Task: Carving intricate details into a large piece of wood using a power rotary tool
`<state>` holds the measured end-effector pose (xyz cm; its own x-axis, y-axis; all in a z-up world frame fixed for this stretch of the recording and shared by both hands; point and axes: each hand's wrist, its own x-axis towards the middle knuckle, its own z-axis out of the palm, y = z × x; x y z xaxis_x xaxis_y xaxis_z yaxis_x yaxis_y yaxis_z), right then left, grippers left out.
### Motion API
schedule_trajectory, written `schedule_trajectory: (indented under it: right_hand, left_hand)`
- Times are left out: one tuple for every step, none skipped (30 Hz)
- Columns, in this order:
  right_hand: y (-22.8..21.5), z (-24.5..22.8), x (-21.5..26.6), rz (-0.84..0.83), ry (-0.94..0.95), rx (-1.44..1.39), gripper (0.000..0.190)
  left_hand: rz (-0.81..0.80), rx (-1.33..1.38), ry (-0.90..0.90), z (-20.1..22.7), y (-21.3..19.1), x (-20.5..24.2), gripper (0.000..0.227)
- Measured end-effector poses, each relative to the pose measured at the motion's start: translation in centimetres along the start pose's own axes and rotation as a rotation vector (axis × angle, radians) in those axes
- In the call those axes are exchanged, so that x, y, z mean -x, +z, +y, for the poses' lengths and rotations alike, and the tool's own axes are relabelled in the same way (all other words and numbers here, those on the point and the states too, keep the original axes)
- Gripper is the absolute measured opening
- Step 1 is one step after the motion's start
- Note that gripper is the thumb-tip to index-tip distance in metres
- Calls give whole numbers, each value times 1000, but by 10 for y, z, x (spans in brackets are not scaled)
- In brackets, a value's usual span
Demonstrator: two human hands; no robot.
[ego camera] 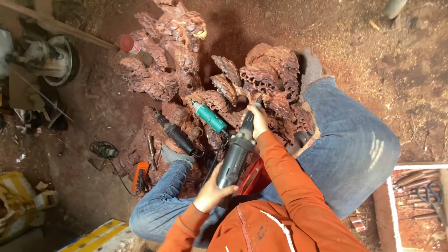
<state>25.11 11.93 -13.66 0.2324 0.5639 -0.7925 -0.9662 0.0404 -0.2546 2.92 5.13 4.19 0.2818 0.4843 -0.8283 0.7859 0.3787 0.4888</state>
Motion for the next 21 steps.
schedule_trajectory:
  right_hand:
    - [1, -1, -2, 6, 3, -9, 26]
    - [3, -2, -5, -8, 16, -48, 24]
    - [4, -3, -7, -21, 27, -88, 23]
    - [5, -3, -7, -14, 28, -98, 23]
    - [7, -4, -8, -14, 34, -108, 22]
    - [8, -4, -9, -15, 40, -118, 21]
    - [9, -4, -9, -10, 42, -124, 21]
    - [10, -3, -9, 2, 44, -130, 21]
    - [12, -3, -10, 13, 47, -133, 22]
    - [13, -3, -10, 16, 49, -135, 22]
    - [13, -3, -10, 23, 57, -141, 23]
    - [14, -2, -10, 29, 64, -147, 23]
    - [14, -2, -11, 29, 65, -147, 23]
    - [14, -1, -12, 24, 63, -150, 23]
    - [14, -1, -14, 19, 60, -151, 22]
    - [15, -2, -13, 18, 60, -150, 22]
    - [16, -3, -12, 18, 70, -148, 22]
    - [17, -4, -11, 18, 81, -145, 23]
    - [16, -3, -12, 19, 82, -144, 23]
    - [15, -1, -13, 13, 74, -150, 23]
    - [15, 0, -15, 7, 65, -157, 22]
  left_hand:
    - [-4, -8, -7, 7, -5, -1, 109]
    - [-6, -70, -5, 14, -10, -2, 108]
    - [-11, -133, -3, 21, -16, -3, 107]
    - [-17, -142, -8, 30, -19, 0, 107]
    - [-16, -181, -46, 40, -21, 3, 107]
    - [-14, -220, -83, 49, -23, 7, 107]
    - [-17, -225, -87, 52, -24, 7, 107]
    - [-17, -226, -97, 55, -26, 7, 105]
    - [-17, -225, -107, 57, -27, 8, 104]
    - [-18, -227, -110, 60, -28, 8, 104]
    - [-20, -220, -120, 62, -28, 9, 104]
    - [-22, -213, -130, 64, -28, 10, 104]
    - [-21, -213, -130, 63, -28, 9, 104]
    - [-19, -203, -137, 63, -28, 9, 105]
    - [-17, -192, -143, 63, -28, 9, 106]
    - [-16, -190, -142, 63, -29, 8, 106]
    - [-13, -192, -134, 62, -29, 7, 105]
    - [-9, -194, -127, 61, -30, 6, 104]
    - [-11, -192, -128, 61, -30, 7, 104]
    - [-11, -188, -140, 62, -31, 8, 105]
    - [-13, -185, -151, 63, -31, 7, 106]
